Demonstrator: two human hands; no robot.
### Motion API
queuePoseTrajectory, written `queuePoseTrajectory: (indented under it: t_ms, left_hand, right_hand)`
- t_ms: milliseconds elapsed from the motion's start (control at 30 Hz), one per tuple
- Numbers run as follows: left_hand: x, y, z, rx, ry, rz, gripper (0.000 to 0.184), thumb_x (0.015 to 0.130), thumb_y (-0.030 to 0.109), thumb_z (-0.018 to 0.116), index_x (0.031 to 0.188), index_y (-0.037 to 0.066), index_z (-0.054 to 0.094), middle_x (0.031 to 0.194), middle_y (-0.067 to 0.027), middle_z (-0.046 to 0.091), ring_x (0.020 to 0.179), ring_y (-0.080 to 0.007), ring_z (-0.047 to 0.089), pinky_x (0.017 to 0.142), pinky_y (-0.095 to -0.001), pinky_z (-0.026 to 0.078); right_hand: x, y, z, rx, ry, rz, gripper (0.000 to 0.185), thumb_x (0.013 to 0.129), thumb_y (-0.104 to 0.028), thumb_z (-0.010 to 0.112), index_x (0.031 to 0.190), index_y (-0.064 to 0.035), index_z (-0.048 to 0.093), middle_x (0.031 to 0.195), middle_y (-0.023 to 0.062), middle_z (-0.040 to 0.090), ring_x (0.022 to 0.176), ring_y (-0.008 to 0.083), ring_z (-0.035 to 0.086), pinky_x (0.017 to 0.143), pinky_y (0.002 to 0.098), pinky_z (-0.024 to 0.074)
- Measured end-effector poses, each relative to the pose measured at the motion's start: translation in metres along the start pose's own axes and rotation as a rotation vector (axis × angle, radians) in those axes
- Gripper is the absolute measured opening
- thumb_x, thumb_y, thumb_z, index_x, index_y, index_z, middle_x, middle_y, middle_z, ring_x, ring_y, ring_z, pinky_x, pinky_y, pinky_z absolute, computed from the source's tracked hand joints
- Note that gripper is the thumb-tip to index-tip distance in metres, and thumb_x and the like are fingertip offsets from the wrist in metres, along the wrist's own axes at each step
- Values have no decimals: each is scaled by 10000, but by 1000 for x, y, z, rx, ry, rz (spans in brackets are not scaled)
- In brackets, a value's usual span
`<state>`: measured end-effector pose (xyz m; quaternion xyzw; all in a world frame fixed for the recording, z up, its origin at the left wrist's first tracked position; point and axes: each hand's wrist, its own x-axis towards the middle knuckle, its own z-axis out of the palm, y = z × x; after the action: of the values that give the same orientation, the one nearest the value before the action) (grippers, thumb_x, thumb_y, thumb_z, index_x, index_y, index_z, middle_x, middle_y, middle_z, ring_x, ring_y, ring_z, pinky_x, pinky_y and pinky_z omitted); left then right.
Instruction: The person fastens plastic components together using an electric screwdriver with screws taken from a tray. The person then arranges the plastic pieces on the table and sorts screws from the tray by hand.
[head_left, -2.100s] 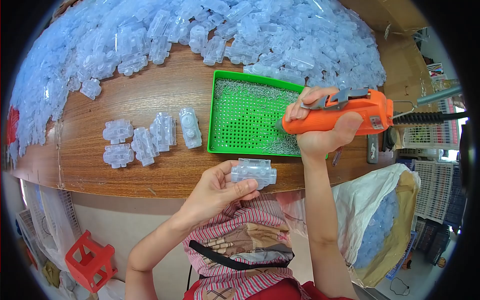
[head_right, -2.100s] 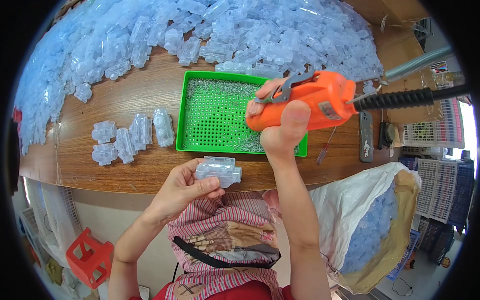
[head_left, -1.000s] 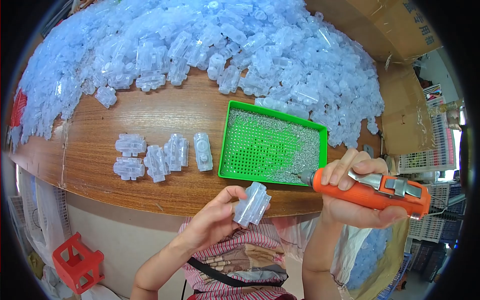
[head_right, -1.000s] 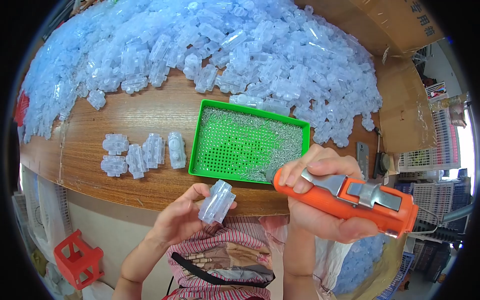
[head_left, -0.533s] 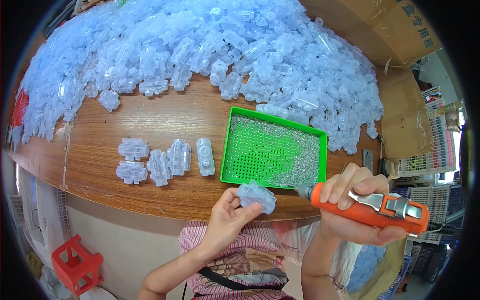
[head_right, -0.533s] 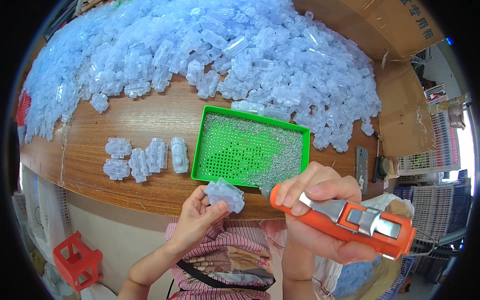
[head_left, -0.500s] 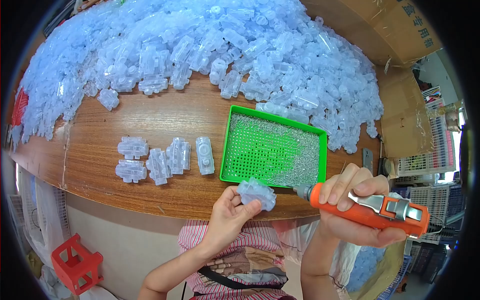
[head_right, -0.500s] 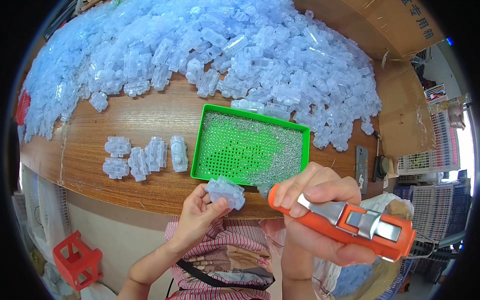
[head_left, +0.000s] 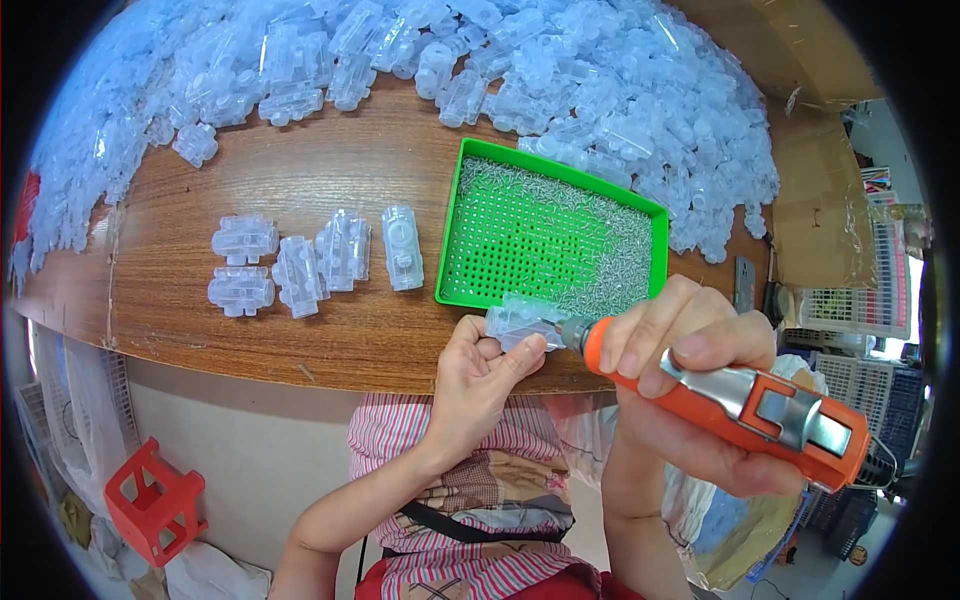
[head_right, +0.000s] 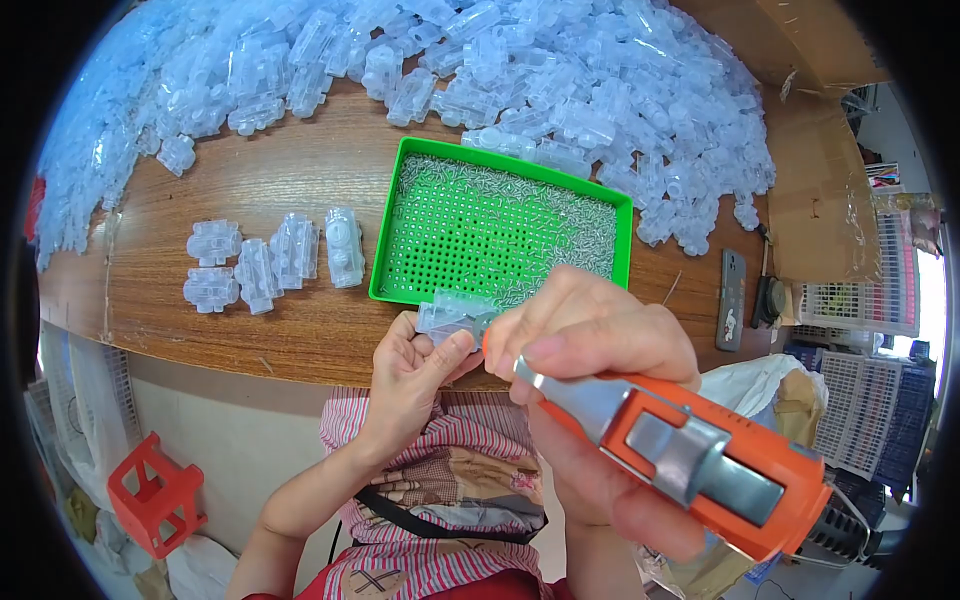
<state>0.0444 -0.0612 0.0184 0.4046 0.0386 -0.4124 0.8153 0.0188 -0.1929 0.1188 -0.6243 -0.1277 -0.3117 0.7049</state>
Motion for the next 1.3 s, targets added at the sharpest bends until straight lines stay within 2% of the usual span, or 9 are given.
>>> queuePoseTrajectory:
  t_ms: [633, 800, 1000, 1033, 1100, 1167, 1200, 1233, 1300]
  left_hand:
    - [0, -5, -4, 21, -29, 39, 269, 886, 46, 618, 1056, -34, 426, 973, -145, 635, 860, -116, 619, 759, -228, 512]
    - [0, -8, -3, 4, -33, 66, 264, 892, 40, 607, 1066, -27, 419, 985, -145, 634, 889, -121, 619, 782, -228, 508]
    - [-2, -3, -5, -1, -6, -25, 289, 897, 93, 619, 1069, -9, 410, 997, -126, 634, 877, -119, 613, 764, -242, 503]
    - [-5, 6, -10, 80, -45, -45, 313, 897, 131, 627, 1093, -11, 429, 1006, -118, 643, 915, -127, 617, 776, -251, 503]
    - [-17, 42, -16, 305, -89, -16, 339, 902, 81, 600, 1168, -21, 414, 1059, -120, 626, 965, -141, 611, 834, -262, 503]
    - [-28, 78, -33, 607, -85, 54, 379, 908, 69, 585, 1234, -23, 415, 1098, -124, 620, 999, -149, 608, 863, -262, 496]
    - [-31, 94, -41, 700, -40, 138, 347, 905, 77, 588, 1208, -20, 451, 1078, -118, 634, 967, -146, 623, 824, -260, 508]
    - [-35, 115, -45, 991, 83, 115, 339, 894, 110, 604, 1172, -37, 476, 1026, -132, 655, 898, -153, 647, 772, -260, 514]
    - [-37, 136, -59, 1343, 141, 132, 395, 873, 177, 623, 1151, -58, 469, 811, -167, 642, 748, -197, 656, 644, -318, 497]
  right_hand:
    - [-7, 19, 1, -191, -228, -58, 888, 586, -829, 578, 883, 7, 541, 665, 71, 524, 628, 192, 537, 480, 303, 468]
    - [-2, 19, 7, -177, -228, -40, 890, 551, -828, 604, 856, 6, 544, 644, 69, 514, 608, 195, 528, 474, 300, 462]
    - [18, 2, 17, 104, 166, 91, 680, 831, -647, 513, 851, 33, 535, 610, 73, 519, 528, 165, 468, 470, 291, 457]
    - [24, -4, 12, 128, 194, 120, 732, 806, -699, 477, 869, 29, 530, 612, 74, 515, 526, 165, 471, 470, 297, 457]
    - [33, -15, -8, 163, 250, 179, 845, 757, -802, 407, 907, 22, 520, 616, 78, 507, 522, 166, 476, 470, 307, 457]
    - [35, -12, -22, 48, 347, 204, 814, 768, -782, 423, 906, 14, 515, 625, 73, 501, 514, 161, 476, 470, 304, 453]
    - [34, -8, -26, -15, 399, 219, 798, 773, -772, 432, 906, 10, 512, 630, 71, 497, 510, 158, 476, 469, 302, 452]
    - [33, -1, -26, -96, 454, 209, 751, 808, -732, 434, 911, 9, 507, 645, 67, 500, 513, 148, 496, 479, 296, 459]
    - [31, 14, -37, -227, 472, 185, 637, 858, -634, 471, 983, -10, 498, 649, 62, 509, 557, 143, 529, 529, 304, 482]
